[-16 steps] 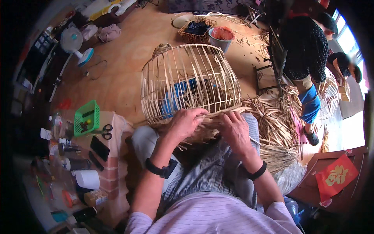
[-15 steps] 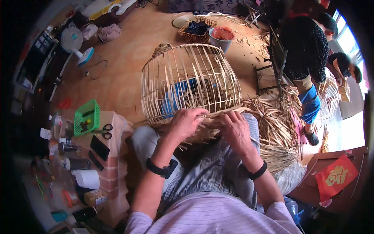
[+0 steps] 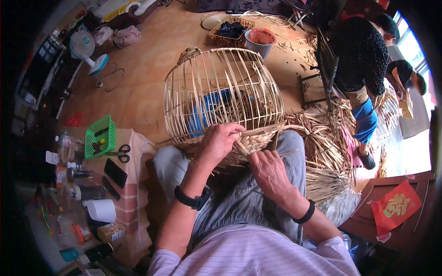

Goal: Weave a bamboo basket structure using long thin bamboo strips.

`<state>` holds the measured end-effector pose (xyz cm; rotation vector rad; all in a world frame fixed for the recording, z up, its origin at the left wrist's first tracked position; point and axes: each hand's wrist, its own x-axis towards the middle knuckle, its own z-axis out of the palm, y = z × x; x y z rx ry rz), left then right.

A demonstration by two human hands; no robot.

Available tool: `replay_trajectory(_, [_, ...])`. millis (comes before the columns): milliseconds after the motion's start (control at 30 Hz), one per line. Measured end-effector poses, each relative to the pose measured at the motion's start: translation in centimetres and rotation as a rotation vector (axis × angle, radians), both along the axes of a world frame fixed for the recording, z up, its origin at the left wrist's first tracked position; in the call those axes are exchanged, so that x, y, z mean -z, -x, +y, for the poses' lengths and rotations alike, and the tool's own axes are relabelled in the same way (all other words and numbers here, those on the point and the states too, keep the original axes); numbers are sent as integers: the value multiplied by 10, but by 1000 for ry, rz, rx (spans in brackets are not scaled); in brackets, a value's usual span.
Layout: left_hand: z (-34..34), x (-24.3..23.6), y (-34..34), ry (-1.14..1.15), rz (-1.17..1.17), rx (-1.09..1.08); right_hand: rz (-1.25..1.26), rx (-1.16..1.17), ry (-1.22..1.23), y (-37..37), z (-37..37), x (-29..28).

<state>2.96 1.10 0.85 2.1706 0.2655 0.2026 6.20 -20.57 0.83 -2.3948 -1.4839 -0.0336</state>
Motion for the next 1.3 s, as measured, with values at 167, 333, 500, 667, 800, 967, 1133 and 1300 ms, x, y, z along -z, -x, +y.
replay_trajectory(167, [-2,-15,-1,-20,50,-13,-37,-213,-45,-26,-12,-22])
replay_trajectory(333, [11,-9,-2,-30,23,118,131,-75,35,-65,-37,-46])
replay_trajectory(500, [18,-21,10,-144,59,301,484,-57,73,-50,-56,-55])
replay_trajectory(667, [-1,-2,27,-137,-147,133,1400,57,-158,-54,-68,-107])
replay_trajectory(800, [-17,2,23,-216,-186,0,1815,-281,-1036,-68,-77,-91])
replay_trajectory(967, [-28,15,17,-190,-184,-160,1444,-100,-608,-53,-44,-25])
replay_trajectory(1133, [-26,16,15,-185,-142,-237,1313,-518,-294,-48,-56,-106])
replay_trajectory(1300, [-33,12,9,-152,-166,-273,1588,-34,-1599,-67,-112,-96])
